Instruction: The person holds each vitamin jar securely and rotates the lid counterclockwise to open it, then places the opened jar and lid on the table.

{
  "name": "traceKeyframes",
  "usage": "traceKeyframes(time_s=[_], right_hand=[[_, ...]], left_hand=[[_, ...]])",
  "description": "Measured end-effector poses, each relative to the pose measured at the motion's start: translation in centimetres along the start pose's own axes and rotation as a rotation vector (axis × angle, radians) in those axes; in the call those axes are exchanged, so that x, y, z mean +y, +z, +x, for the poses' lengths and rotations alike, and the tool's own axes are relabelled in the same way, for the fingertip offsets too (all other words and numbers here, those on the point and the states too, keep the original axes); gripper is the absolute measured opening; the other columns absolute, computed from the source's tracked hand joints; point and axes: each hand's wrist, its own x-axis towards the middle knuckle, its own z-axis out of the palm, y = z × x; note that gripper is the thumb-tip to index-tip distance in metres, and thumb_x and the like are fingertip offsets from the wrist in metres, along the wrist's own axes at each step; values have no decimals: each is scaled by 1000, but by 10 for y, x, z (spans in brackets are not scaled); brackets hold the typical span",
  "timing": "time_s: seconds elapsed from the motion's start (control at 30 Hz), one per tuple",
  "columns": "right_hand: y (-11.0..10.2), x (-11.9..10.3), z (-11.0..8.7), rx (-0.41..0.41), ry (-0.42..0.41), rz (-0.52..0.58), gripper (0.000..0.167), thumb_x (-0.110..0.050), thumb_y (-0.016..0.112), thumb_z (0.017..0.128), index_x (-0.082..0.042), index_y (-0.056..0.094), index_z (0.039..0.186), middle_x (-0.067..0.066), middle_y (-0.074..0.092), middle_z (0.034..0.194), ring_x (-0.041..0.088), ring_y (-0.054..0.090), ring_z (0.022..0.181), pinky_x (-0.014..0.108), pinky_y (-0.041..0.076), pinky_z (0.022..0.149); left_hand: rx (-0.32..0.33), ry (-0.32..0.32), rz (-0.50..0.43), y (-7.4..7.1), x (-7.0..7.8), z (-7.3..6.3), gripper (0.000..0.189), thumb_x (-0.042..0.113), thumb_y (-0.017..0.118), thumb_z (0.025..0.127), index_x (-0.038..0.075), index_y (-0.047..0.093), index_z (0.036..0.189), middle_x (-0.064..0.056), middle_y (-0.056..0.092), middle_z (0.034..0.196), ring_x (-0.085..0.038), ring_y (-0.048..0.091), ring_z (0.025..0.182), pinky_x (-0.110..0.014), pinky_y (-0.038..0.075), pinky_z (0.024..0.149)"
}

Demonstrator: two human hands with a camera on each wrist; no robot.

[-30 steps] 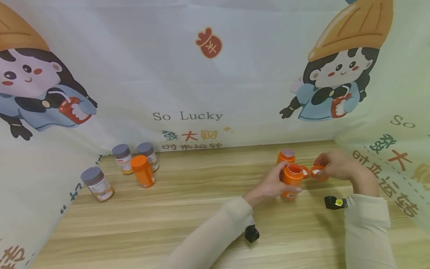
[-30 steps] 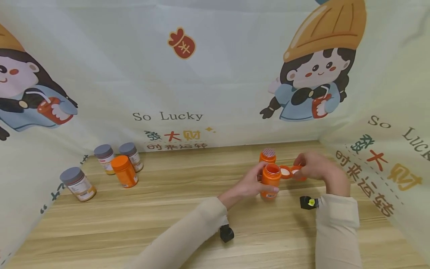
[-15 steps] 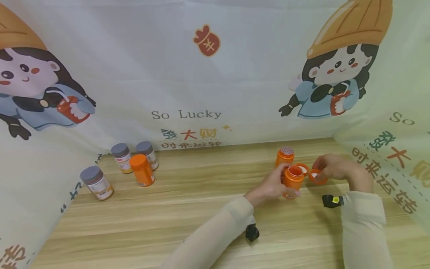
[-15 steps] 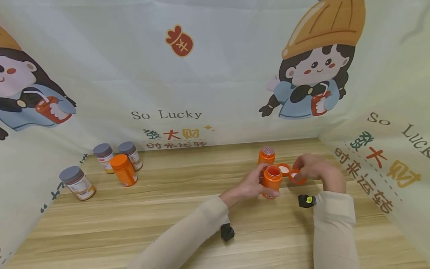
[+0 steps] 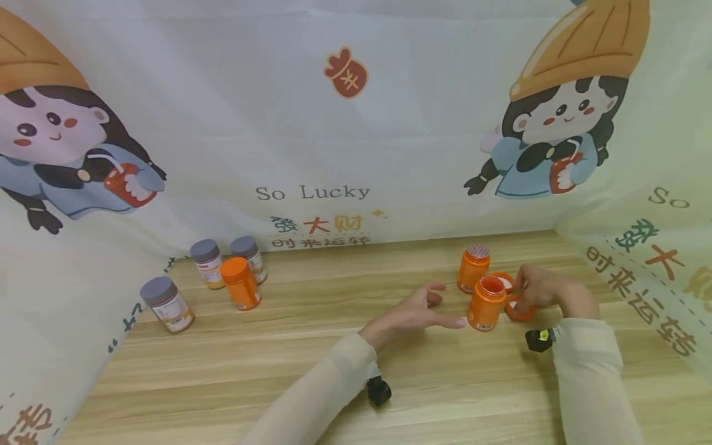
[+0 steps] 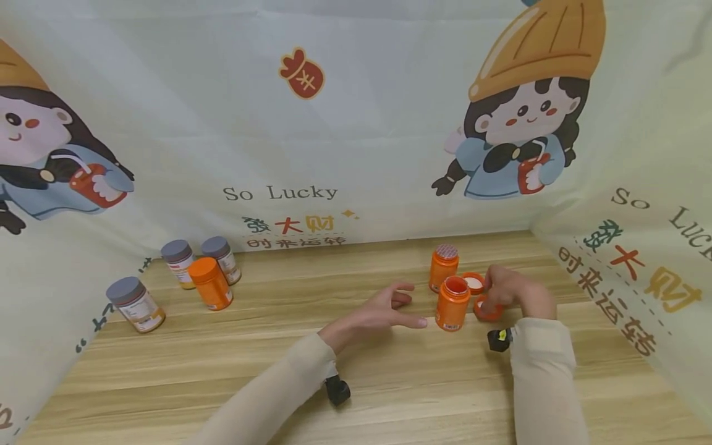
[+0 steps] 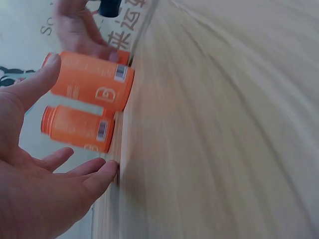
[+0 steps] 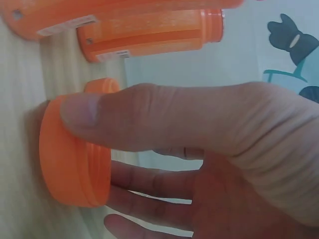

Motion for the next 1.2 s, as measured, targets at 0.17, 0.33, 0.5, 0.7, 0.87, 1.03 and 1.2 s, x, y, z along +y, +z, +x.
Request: traceKeyframes(time_s=[0.17,0.33,0.5,0.7,0.87,1.03,1.2], right_hand=[[3,-2,0,-4,21,-15,48,-14,83,73,1,49,103,13,51,98,27,50,90,29,43,72],[0,-3,-5,20,37,-48,47,-20,83,77,1,50,104,13,54,97,28,52,90,30,44,71],[-11,-8,-14,27,56,-81,48,-31,78,85,-2,49,108,12,55,97,29,52,91,33,44,70],[-24,-26,-26,154,-15,-128,36,-30,72,91,-2,53,102,12,57,92,27,52,85,31,43,65],[-28,-44,-36,295,-110,-157,29,-28,69,95,-1,58,99,15,64,95,26,55,83,30,44,65],[-27,-66,-44,355,-199,-155,28,-31,67,98,-4,62,104,21,70,113,30,64,93,36,54,73],[-19,-90,-50,318,-277,-104,25,-30,65,100,-8,64,112,14,72,116,32,68,105,48,61,84]], left_hand=[[9,0,20,-16,-4,-9,87,31,84,84,14,39,156,-16,48,153,-32,47,141,-53,43,118],[8,31,27,-27,-5,-21,80,30,81,87,13,40,154,-19,48,153,-36,46,143,-54,42,119],[17,62,12,-46,-12,-42,73,29,76,93,11,40,154,-21,45,155,-38,47,143,-54,45,116],[159,114,19,-85,-23,-74,66,28,73,95,10,43,151,-23,45,154,-42,49,140,-53,52,110],[421,169,70,-121,-29,-97,54,19,73,95,7,51,143,-23,56,143,-40,56,133,-49,55,106],[730,248,118,-154,-32,-120,42,16,73,95,4,58,133,-20,66,126,-28,66,112,-26,58,88],[1087,449,141,-186,-34,-138,38,15,78,91,0,61,121,-15,65,109,-12,59,92,-14,49,75]])
